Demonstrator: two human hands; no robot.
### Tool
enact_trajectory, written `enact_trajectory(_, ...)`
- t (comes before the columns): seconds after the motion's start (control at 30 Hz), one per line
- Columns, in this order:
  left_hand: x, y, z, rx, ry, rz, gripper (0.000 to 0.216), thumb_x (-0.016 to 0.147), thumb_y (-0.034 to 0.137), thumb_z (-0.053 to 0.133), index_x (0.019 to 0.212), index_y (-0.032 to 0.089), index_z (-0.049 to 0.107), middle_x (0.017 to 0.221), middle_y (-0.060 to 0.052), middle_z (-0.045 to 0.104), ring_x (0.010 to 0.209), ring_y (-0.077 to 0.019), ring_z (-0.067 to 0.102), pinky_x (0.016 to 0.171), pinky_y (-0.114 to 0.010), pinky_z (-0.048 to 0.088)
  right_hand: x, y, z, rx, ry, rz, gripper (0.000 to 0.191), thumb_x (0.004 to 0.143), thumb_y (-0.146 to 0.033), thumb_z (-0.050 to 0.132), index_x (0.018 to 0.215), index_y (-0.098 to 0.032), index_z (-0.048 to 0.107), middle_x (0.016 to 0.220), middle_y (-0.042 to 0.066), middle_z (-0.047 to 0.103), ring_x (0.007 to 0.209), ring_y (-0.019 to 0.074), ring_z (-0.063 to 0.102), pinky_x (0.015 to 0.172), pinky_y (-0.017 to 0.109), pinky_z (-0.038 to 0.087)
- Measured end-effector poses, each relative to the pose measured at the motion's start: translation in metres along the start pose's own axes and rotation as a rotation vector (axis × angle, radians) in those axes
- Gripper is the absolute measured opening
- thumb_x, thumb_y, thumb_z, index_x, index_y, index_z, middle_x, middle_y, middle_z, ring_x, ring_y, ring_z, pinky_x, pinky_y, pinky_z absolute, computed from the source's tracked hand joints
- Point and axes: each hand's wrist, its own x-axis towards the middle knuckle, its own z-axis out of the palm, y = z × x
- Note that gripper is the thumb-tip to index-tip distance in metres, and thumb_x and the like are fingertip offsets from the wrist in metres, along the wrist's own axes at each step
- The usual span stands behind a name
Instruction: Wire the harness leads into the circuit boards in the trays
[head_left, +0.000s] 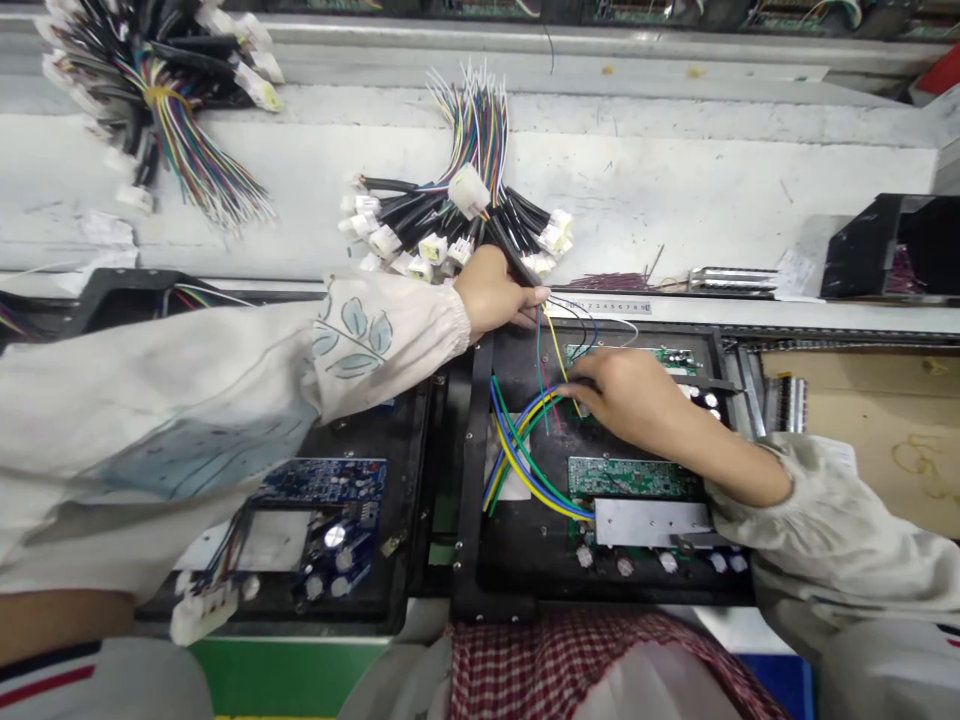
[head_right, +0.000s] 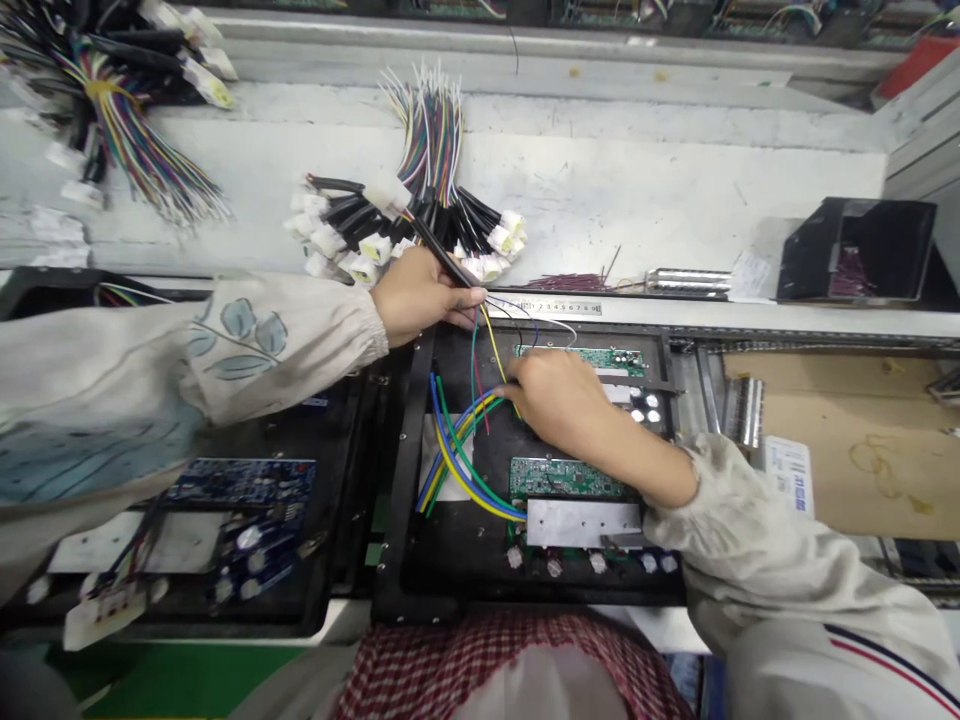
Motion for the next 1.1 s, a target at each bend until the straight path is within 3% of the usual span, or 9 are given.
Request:
enact_trajectory(0.07,0.0,-0.001,0.0,-0.022,0.008,0.012,0.006,0.078,-0.001,0.056,0.079,0.004,0.057,0.062,-0.001,0.061,0.055,-0.0116,0.063,0.062,-0.03,0.058,0.002,0.003,0.0,0.231,0.07,0.02,0.014,0.08,-0.029,0.066,0.078,-0.016,0.071,0.071,0.005,0.07,0.062,0.017,0.062,0.059,0.028,0.042)
enact_trajectory(0.13,0.0,-0.002,0.001,-0.012,0.016,0.016,0.006,0.077,-0.001,0.057,0.081,0.004,0.057,0.061,-0.001,0.061,0.055,-0.0126,0.064,0.061,-0.031,0.059,0.006,0.008,0.003,0.373,0.247,0.081,0.013,0.077,-0.031,0.069,0.078,-0.018,0.072,0.068,0.002,0.07,0.055,0.0133,0.059,0.056,0.025,0.042)
enact_trajectory(0.23,0.0,-0.002,0.001,0.034,0.01,0.017,0.006,0.076,0.001,0.06,0.081,0.004,0.057,0.057,0.0,0.061,0.054,-0.0138,0.065,0.057,-0.029,0.058,0.011,0.016,0.012,0.278,0.398,0.176,0.013,0.073,-0.031,0.073,0.076,-0.019,0.073,0.06,0.001,0.067,0.051,0.0136,0.056,0.055,0.027,0.039)
enact_trajectory(0.6,-0.002,0.0,0.001,0.055,0.008,0.043,0.011,0.074,0.002,0.064,0.073,0.007,0.055,0.05,0.002,0.057,0.047,-0.0122,0.062,0.052,-0.026,0.056,0.015,0.018,0.02,0.17,0.365,0.261,0.017,0.074,-0.037,0.07,0.079,-0.021,0.074,0.057,0.001,0.063,0.054,0.0158,0.055,0.057,0.027,0.037)
enact_trajectory(0.8,-0.001,-0.001,0.0,0.084,-0.012,0.043,0.006,0.076,0.003,0.062,0.079,0.004,0.056,0.056,-0.001,0.059,0.051,-0.0123,0.062,0.057,-0.029,0.057,0.015,0.017,0.02,0.184,0.357,0.244,0.016,0.076,-0.036,0.069,0.079,-0.021,0.074,0.054,0.0,0.061,0.052,0.0152,0.054,0.056,0.027,0.036)
enact_trajectory(1.0,0.0,-0.003,0.001,0.122,-0.022,0.043,0.008,0.078,0.005,0.061,0.085,0.004,0.058,0.059,0.0,0.059,0.056,-0.0111,0.062,0.06,-0.028,0.057,0.013,0.017,0.015,0.118,0.27,0.238,0.017,0.076,-0.036,0.068,0.082,-0.021,0.073,0.064,0.003,0.067,0.058,0.0175,0.059,0.059,0.029,0.039)
enact_trajectory(1.1,0.0,-0.003,0.001,0.111,-0.026,0.039,0.007,0.078,0.006,0.06,0.085,0.003,0.058,0.059,0.0,0.059,0.055,-0.0102,0.061,0.059,-0.026,0.056,0.005,0.012,0.007,0.061,0.225,0.16,0.021,0.077,-0.037,0.068,0.088,-0.019,0.072,0.076,0.006,0.071,0.066,0.0206,0.063,0.063,0.031,0.041)
